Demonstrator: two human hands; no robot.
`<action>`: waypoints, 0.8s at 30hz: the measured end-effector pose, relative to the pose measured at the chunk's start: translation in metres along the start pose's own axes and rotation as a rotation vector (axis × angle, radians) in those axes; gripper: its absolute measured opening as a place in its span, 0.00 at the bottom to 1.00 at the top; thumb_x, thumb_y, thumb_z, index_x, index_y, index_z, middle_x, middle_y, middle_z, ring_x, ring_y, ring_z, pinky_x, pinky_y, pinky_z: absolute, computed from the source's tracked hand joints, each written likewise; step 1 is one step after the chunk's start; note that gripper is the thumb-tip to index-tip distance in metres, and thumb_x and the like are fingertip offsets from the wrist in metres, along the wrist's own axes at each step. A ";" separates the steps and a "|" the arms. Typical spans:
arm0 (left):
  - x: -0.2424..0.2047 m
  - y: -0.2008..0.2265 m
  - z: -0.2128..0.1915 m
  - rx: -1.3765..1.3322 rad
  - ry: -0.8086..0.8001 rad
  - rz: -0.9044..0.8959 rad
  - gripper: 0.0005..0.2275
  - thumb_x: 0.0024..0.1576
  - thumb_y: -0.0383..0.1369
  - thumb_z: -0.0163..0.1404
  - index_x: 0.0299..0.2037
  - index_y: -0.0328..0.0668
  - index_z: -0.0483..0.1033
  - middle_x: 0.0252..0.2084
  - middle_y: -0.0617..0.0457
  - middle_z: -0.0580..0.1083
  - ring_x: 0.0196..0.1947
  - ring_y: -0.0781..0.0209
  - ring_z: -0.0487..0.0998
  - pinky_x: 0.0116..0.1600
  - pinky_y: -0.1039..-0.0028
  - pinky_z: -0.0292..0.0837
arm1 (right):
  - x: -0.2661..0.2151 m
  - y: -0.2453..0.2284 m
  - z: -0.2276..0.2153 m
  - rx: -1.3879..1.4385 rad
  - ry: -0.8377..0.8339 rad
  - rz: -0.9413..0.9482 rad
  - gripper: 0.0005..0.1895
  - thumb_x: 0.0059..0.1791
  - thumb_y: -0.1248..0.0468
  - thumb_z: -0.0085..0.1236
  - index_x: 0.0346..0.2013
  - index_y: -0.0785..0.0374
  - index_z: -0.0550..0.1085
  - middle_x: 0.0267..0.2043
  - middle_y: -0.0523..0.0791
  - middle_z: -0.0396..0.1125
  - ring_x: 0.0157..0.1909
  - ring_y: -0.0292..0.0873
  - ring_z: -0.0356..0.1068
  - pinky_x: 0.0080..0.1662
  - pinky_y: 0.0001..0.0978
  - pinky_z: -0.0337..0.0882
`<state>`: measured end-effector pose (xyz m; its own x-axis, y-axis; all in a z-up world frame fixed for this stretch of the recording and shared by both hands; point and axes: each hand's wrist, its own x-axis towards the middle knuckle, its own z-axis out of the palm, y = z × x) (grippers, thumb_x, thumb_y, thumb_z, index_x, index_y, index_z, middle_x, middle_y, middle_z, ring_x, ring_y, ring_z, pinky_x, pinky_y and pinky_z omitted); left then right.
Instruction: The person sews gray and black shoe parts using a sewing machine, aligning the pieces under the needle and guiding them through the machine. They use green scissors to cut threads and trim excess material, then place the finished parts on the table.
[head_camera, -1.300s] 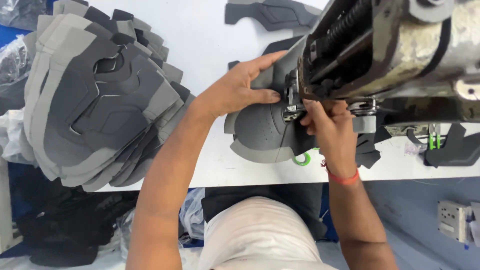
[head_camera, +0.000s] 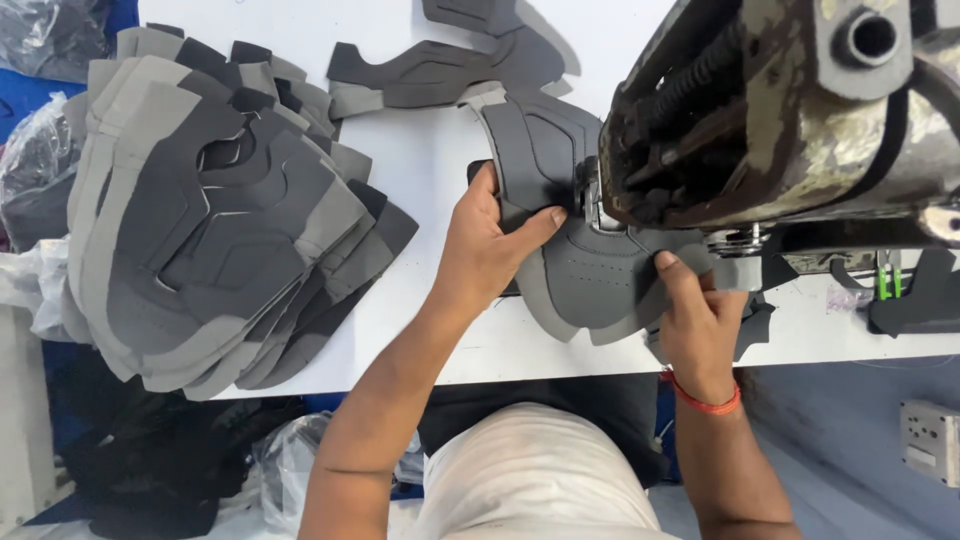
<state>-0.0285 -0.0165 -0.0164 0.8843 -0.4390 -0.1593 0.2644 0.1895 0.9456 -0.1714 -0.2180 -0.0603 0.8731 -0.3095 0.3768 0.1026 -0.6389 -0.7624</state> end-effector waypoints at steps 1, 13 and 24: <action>-0.002 0.000 0.001 -0.013 0.004 0.009 0.22 0.57 0.26 0.59 0.59 0.28 0.66 0.53 0.46 0.76 0.52 0.64 0.77 0.60 0.72 0.74 | -0.011 0.015 0.001 0.295 0.070 0.289 0.05 0.56 0.72 0.57 0.37 0.72 0.74 0.35 0.42 0.64 0.36 0.33 0.60 0.36 0.26 0.58; -0.011 -0.006 0.007 0.002 0.049 0.096 0.20 0.59 0.25 0.58 0.59 0.29 0.66 0.52 0.48 0.76 0.51 0.65 0.76 0.59 0.74 0.73 | 0.023 -0.027 -0.002 0.484 0.110 0.500 0.03 0.56 0.70 0.57 0.42 0.67 0.72 0.37 0.37 0.67 0.38 0.30 0.63 0.40 0.24 0.61; -0.020 -0.007 0.027 0.202 0.234 0.187 0.16 0.61 0.30 0.57 0.53 0.30 0.65 0.48 0.47 0.77 0.46 0.67 0.76 0.52 0.77 0.73 | 0.054 -0.029 -0.001 0.578 0.110 0.419 0.05 0.56 0.67 0.59 0.42 0.68 0.73 0.39 0.38 0.69 0.40 0.30 0.65 0.45 0.23 0.66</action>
<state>-0.0585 -0.0327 -0.0119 0.9804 -0.1961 -0.0165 0.0289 0.0603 0.9978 -0.1276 -0.2168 -0.0175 0.8444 -0.5353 0.0196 0.0323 0.0143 -0.9994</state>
